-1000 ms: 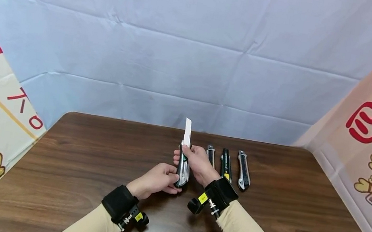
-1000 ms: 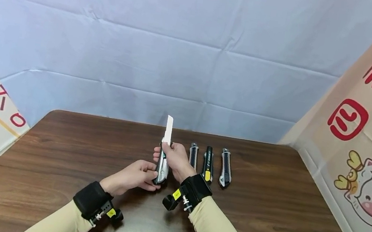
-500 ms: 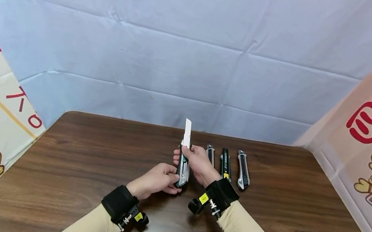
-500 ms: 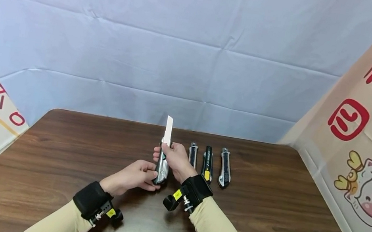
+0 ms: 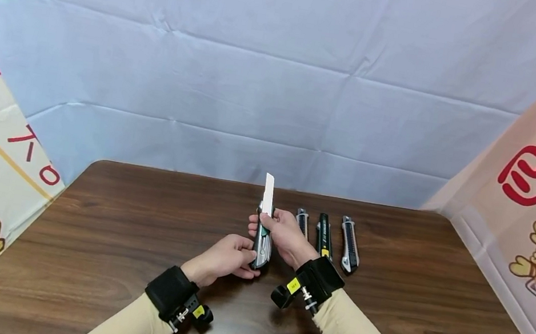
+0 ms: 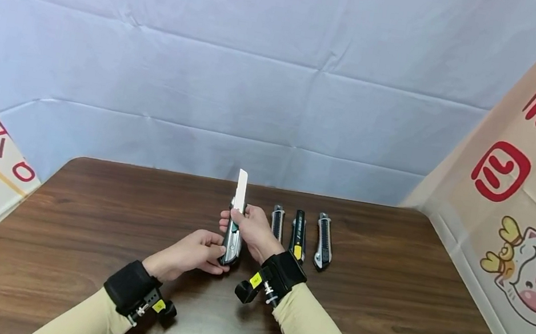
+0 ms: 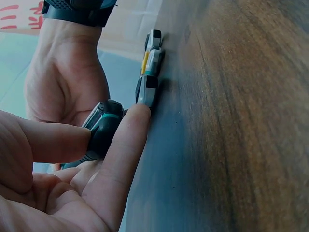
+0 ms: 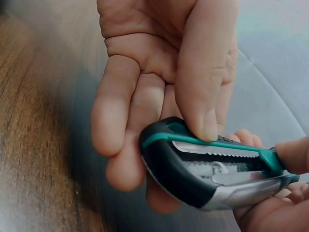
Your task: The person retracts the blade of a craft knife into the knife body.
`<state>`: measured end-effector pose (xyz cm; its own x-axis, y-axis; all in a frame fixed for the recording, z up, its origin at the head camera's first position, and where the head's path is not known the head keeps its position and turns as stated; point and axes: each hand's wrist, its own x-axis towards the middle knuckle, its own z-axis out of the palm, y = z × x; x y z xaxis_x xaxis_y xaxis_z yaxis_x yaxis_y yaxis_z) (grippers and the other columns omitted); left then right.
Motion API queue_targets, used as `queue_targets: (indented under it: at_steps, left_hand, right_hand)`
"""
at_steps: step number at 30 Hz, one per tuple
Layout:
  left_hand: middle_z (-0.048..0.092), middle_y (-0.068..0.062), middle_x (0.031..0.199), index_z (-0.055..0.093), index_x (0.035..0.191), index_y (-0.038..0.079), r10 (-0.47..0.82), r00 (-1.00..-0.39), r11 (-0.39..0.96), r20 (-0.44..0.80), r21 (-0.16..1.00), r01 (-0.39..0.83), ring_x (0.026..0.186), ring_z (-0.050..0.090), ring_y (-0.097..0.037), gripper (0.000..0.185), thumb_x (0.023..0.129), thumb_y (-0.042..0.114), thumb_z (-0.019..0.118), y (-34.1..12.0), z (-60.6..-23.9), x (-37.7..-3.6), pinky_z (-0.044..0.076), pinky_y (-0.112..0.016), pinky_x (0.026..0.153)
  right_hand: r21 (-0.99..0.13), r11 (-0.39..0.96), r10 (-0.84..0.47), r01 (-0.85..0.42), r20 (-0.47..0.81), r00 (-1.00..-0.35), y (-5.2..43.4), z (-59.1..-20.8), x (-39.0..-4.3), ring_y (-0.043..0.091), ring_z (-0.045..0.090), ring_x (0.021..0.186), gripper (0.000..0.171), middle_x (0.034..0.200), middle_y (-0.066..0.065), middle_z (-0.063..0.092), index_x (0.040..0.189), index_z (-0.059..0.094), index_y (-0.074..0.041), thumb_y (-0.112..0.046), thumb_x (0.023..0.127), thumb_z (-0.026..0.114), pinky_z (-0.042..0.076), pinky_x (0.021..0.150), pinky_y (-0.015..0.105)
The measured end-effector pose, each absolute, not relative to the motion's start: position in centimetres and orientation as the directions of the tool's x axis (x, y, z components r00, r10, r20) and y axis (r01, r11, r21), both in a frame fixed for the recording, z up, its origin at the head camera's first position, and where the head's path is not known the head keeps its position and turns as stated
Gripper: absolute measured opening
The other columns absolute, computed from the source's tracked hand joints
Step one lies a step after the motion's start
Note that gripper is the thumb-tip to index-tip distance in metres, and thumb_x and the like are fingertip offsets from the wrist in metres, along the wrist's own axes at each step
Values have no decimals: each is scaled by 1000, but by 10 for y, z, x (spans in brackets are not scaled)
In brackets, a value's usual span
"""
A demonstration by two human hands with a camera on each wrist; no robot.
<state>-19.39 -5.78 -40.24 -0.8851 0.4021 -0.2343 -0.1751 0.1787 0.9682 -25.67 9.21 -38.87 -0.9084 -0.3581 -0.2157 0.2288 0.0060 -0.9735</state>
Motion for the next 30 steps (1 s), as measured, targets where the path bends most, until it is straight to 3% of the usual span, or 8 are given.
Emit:
queue_targets:
  at_steps: [7, 14, 19, 30]
  left_hand:
    - [65, -28, 109, 57, 117, -13, 397, -890, 167, -226, 971, -172, 89, 70, -22, 27, 100, 3, 44, -56, -401, -192, 61, -33, 81]
    - [65, -26, 111, 57, 121, -12, 387, -900, 163, -202, 975, -149, 90, 71, -23, 29, 101, 5, 44, -56, -400, -192, 61, -34, 81]
    - [64, -28, 116, 55, 125, -12, 405, -889, 155, -213, 974, -163, 95, 71, -29, 32, 102, 8, 45, -58, -402, -192, 60, -35, 83]
    - [63, -25, 117, 54, 125, -12, 432, -877, 124, -209, 977, -172, 96, 70, -21, 31, 102, 8, 46, -59, -406, -192, 60, -33, 85]
  right_hand:
    - [-978, 33, -366, 208, -205, -908, 98, -388, -256, 15, 68, 95, 40, 128, 25, 60, 137, 43, 9, -14, 105, 42, 56, 94, 34]
    - [-981, 113, -356, 159, -189, -915, 109, -392, -254, 11, 65, 91, 42, 119, 18, 66, 133, 50, 5, -25, 104, 46, 55, 81, 28]
    - [-981, 90, -324, 171, -192, -926, 109, -392, -252, 11, 66, 93, 41, 118, 18, 68, 133, 52, 4, -25, 104, 47, 55, 76, 25]
    - [-973, 50, -289, 223, -228, -930, 105, -390, -246, 17, 70, 94, 41, 113, 14, 69, 133, 53, 2, -26, 105, 46, 60, 82, 32]
